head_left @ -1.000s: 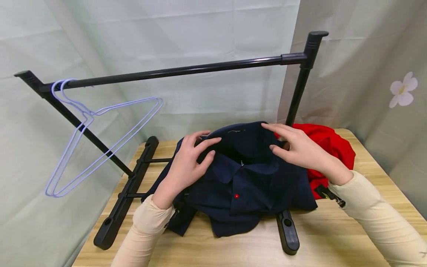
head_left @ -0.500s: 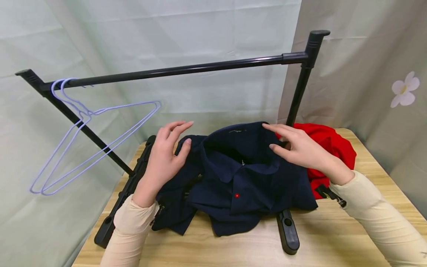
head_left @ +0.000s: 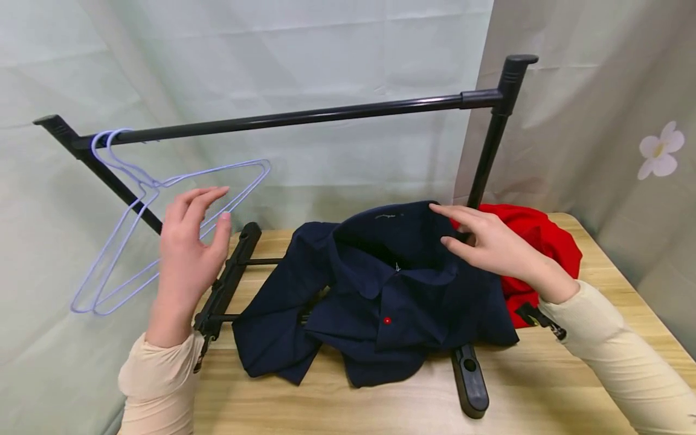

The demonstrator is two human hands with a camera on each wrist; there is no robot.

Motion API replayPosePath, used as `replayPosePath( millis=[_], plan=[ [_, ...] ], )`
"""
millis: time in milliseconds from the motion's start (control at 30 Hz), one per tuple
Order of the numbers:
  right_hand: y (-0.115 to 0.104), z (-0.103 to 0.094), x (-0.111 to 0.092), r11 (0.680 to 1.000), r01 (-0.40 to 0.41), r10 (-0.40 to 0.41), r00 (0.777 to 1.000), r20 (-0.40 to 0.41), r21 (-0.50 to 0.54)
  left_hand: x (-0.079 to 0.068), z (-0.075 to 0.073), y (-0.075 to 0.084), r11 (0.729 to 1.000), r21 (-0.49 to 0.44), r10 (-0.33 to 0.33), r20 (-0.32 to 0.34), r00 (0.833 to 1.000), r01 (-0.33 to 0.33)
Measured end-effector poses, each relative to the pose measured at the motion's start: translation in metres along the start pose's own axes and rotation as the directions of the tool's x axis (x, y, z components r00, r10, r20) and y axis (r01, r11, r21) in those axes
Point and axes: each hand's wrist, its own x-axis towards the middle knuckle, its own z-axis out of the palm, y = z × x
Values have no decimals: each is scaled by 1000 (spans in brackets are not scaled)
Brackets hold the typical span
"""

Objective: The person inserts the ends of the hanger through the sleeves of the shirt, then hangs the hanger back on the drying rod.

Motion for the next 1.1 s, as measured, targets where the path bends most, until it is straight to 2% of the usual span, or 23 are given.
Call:
replayPosePath(
  millis=[233, 400, 600, 733, 900, 1100],
  plan=[
    [2, -1, -1, 1000, -21, 21, 1000, 13, 5, 6, -27, -13, 997, 68, -33, -89, 995, 39],
    [4, -2, -2, 1000, -17, 17, 1000, 6, -4, 7, -43, -21, 990, 89, -95, -136, 986, 108],
    [3, -2, -3, 1000, -21, 21, 1000, 11, -8, 8, -65, -29, 972, 154, -159, -137, 978, 180],
    [3, -2, -3, 1000, -10, 10, 1000, 8, -6, 7, -74, -34, 954, 204, -196, -132, 972, 220],
    [4, -3, -2, 1000, 0, 0, 1000, 6, -14, 4, -81, -39, 934, 261, -220, -117, 969, 243],
    [3, -3, -3, 1000, -15, 15, 1000, 13, -14, 2, -83, -47, 922, 284, -244, -104, 964, 264]
  ],
)
